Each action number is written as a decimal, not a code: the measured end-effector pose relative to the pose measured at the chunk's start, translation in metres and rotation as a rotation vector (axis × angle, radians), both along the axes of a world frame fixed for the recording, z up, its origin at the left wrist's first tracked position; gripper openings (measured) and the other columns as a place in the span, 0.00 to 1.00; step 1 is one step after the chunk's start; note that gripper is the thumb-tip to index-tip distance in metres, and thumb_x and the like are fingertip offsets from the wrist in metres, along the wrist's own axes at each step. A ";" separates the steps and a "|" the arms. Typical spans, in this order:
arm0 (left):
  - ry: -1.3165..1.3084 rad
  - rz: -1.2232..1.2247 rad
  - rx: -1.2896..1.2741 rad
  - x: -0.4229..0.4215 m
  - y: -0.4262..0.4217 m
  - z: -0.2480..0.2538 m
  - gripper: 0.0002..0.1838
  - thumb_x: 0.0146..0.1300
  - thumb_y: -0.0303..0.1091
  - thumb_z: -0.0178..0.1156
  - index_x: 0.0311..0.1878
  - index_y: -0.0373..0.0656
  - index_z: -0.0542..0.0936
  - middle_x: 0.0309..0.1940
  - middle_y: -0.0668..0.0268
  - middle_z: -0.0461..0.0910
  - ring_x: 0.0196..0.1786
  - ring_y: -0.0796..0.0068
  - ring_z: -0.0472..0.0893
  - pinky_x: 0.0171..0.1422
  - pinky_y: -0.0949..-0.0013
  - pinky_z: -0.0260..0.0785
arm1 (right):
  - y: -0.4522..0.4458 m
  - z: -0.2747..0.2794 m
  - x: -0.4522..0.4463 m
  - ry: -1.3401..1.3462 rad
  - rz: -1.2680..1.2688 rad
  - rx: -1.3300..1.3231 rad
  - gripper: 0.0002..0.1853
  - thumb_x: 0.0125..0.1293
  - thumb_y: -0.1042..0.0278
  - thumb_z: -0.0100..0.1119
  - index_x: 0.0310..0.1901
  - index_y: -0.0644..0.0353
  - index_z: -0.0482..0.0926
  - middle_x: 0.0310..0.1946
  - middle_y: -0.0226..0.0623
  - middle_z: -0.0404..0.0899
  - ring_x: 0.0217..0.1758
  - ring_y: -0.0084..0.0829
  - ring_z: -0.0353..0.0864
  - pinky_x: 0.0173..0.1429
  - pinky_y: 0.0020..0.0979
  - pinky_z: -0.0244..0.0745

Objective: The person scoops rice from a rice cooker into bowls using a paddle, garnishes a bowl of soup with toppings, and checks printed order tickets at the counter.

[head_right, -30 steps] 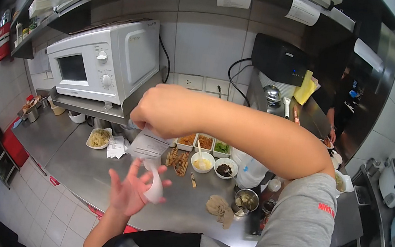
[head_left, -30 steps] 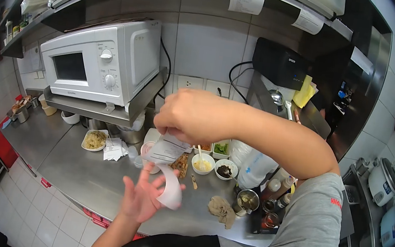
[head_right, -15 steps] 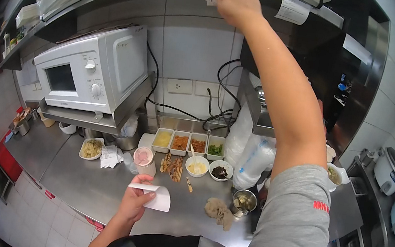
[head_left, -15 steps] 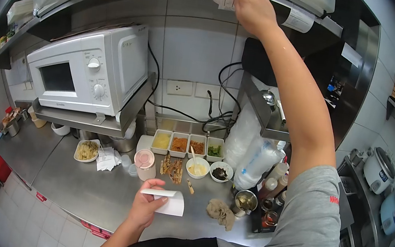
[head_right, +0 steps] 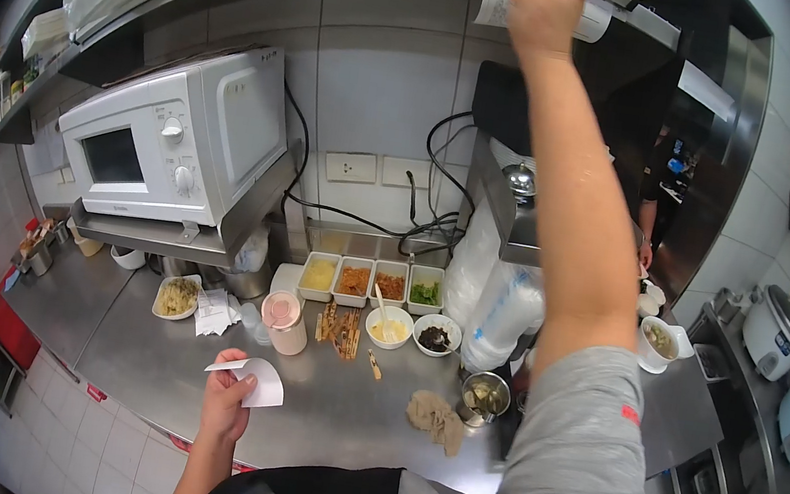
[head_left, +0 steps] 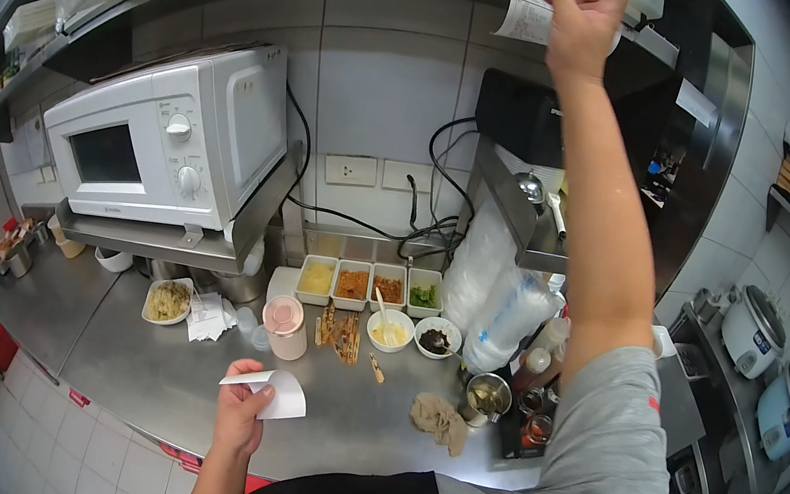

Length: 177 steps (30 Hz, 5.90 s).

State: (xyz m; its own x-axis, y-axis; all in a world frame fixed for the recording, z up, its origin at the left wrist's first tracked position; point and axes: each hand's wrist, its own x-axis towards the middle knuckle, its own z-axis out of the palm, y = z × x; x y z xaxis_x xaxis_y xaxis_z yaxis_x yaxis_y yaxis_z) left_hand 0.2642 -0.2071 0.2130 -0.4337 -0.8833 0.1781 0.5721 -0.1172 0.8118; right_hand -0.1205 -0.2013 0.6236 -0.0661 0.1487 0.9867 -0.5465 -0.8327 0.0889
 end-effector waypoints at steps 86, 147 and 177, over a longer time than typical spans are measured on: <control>0.101 -2.435 -1.073 0.219 0.894 -0.138 0.07 0.64 0.33 0.53 0.35 0.39 0.73 0.34 0.63 0.75 0.39 0.74 0.74 0.46 0.71 0.67 | 1.124 -0.275 1.117 -1.464 -2.906 -0.339 0.24 0.51 0.87 0.50 0.50 0.58 0.79 0.45 0.42 0.80 0.38 0.26 0.82 0.41 0.24 0.78; -1.661 -0.875 -0.376 0.541 0.324 -0.380 0.31 0.52 0.30 0.63 0.62 0.51 0.67 0.46 0.51 0.77 0.51 0.54 0.77 0.55 0.59 0.69 | 0.824 -0.766 0.641 -1.444 0.079 2.365 0.16 0.58 0.57 0.61 0.45 0.56 0.81 0.26 0.27 0.77 0.26 0.24 0.70 0.31 0.30 0.68; -1.319 0.557 -0.907 -0.059 -0.137 -0.060 0.56 0.35 0.52 0.75 0.69 0.53 0.56 0.67 0.39 0.50 0.68 0.38 0.57 0.68 0.49 0.56 | 0.253 -0.605 0.126 0.028 -0.663 1.223 0.15 0.52 0.67 0.64 0.42 0.57 0.78 0.51 0.41 0.73 0.56 0.44 0.71 0.59 0.42 0.67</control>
State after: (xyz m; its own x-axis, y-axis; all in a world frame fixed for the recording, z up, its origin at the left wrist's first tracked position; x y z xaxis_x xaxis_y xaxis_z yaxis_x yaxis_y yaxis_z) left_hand 0.2053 -0.3441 0.1527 -0.3838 -0.7931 0.4730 -0.6907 0.5865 0.4231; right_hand 0.0058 0.0517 0.0188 -0.3021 -0.8042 0.5119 -0.8757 0.0220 -0.4823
